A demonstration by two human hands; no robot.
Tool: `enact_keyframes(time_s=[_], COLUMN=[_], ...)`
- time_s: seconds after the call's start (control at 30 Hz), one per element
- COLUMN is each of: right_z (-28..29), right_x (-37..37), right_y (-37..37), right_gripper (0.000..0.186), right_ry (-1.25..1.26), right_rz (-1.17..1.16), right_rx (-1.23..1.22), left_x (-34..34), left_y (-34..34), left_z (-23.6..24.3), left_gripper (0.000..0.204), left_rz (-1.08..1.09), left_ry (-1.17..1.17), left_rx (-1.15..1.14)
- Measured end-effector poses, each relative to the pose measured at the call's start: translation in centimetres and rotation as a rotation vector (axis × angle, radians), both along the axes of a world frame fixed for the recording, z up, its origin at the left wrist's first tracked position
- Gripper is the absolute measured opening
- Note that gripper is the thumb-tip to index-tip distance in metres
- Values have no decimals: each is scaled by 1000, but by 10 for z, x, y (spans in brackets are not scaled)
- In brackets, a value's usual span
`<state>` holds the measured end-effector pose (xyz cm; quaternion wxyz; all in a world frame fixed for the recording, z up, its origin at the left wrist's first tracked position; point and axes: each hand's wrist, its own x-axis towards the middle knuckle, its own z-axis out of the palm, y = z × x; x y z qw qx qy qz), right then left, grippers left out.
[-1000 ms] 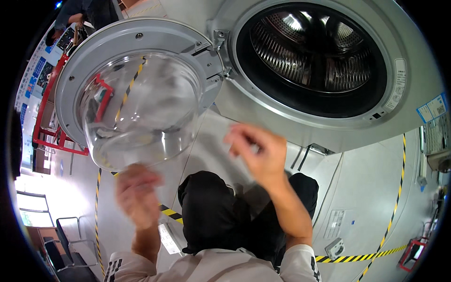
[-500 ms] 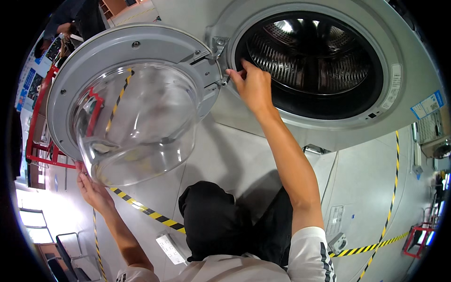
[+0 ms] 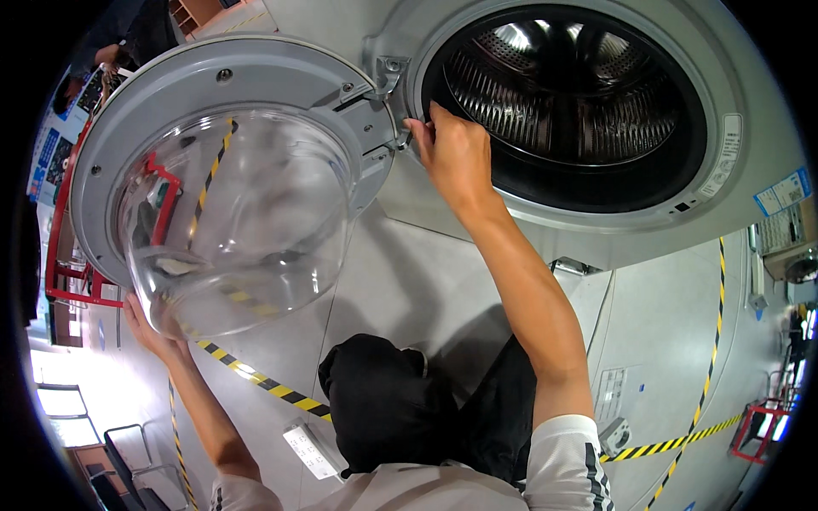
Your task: The person attaches a circular glass door to a washing machine by aligning the hinge with the frame and securing it with screws using a screwdriver.
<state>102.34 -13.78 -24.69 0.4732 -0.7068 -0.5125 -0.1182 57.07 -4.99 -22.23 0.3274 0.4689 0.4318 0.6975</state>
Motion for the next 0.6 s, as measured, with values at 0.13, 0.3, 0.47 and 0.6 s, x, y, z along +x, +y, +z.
enact_keyframes(time_s=[0.13,0.3,0.47,0.6], right_z=[1,2,0,-2], right_x=[1,1,1,1], right_y=[-1,-1,-2,-1], right_gripper=[28,27,26,25], right_ry=[21,56,96,106], right_rz=[-8,-16,-20,-19], right_rx=[-1,-18,-51,-39], left_x=[5,4,26,39], left_y=[34,83,115,135], left_z=[8,5,6,9], left_gripper=[33,29,22,24], left_rz=[-23,-94,-184,-208], left_ry=[24,95,60,91], left_rx=[-3,90,119,121])
